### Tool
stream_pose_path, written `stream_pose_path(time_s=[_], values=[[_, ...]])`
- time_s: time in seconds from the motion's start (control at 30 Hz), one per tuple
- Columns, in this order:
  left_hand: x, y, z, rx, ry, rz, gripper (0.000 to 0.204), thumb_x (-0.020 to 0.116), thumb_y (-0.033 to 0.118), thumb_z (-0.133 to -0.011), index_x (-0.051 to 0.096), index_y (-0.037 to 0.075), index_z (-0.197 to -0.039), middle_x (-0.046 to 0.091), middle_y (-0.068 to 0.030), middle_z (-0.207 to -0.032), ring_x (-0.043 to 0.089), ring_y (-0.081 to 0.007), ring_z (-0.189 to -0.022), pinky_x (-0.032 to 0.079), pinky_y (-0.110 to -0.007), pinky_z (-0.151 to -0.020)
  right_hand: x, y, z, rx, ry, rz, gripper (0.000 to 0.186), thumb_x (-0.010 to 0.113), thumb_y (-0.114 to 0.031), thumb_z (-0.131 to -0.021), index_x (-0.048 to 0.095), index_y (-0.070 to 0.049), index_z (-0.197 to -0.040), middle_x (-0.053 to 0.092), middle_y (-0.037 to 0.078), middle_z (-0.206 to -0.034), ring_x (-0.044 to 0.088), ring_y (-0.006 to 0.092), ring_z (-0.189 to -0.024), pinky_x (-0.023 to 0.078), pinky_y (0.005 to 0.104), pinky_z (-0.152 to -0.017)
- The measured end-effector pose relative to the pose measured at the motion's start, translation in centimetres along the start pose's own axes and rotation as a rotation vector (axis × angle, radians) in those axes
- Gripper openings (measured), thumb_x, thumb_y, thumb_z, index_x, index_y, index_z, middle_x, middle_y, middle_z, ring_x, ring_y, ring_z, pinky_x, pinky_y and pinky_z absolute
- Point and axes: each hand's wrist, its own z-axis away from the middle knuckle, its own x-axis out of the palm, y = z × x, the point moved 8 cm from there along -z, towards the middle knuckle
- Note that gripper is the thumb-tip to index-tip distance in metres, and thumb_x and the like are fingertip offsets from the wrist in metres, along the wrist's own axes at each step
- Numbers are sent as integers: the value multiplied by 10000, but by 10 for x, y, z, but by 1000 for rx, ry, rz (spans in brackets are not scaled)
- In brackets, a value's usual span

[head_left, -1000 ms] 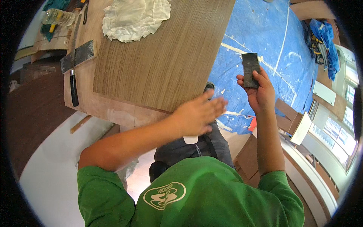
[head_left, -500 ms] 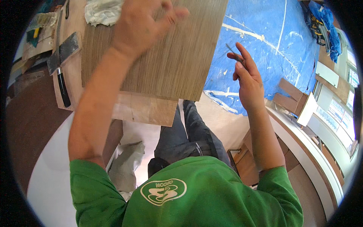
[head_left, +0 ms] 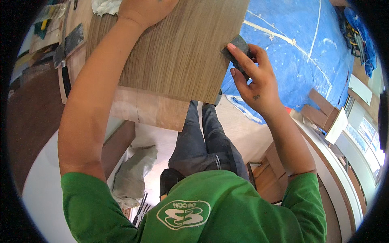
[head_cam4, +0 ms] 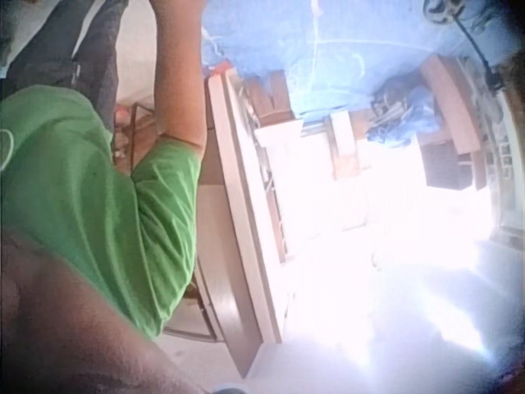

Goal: The person wipes a wooden board with a white cloth, then uses a sanding block to smooth the edges and surface. They flip the board and continue sanding, then measure the board with a metal ruler.

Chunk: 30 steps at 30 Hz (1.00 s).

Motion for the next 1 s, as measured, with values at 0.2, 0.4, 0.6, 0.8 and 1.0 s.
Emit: stream_pose_path(time_s=[0.2, 0.4, 0.6, 0.8, 1.0], values=[[1, -2, 0, -28, 17, -9, 568, 594, 454, -1009, 606, -10, -1336, 559, -258, -1450, 470, -420, -1396, 326, -502, -1199, -4, -2, -6, -57, 64, -71, 597, 706, -2, -790, 667, -170, -1361, 581, 247, -1219, 645, 389, -1025, 546, 448, -880], [1, -6, 3, -38, 30, -18, 565, 596, 447, -1008, 602, -7, -1343, 562, -263, -1443, 481, -420, -1388, 333, -500, -1199, -8, -4, -12, -60, 36, -112, 586, 726, -11, -776, 679, -156, -1342, 589, 226, -1211, 652, 380, -1025, 552, 438, -890], [0, -6, 2, -49, 28, -5, 569, 597, 448, -1007, 589, 6, -1365, 556, -267, -1449, 474, -419, -1398, 327, -496, -1205, -8, 6, -11, -27, 50, -119, 553, 735, -35, -821, 659, -142, -1359, 628, 223, -1209, 660, 372, -1026, 554, 430, -902], [2, -9, 3, -101, -29, -4, 610, 570, 480, -1016, 562, 8, -1402, 512, -265, -1500, 429, -416, -1440, 293, -498, -1230, -14, 33, -9, 221, 125, -261, 336, 613, -46, -1001, 613, -81, -1335, 702, 144, -1079, 676, 238, -920, 557, 330, -837], [3, -9, 2, -143, -63, -22, 642, 539, 508, -1023, 543, 7, -1423, 484, -265, -1527, 408, -416, -1457, 279, -505, -1238, -27, 69, -16, 432, 256, -590, 200, 647, -72, -1010, 653, -15, -1202, 707, 37, -1012, 630, 88, -881, 525, 246, -759]])
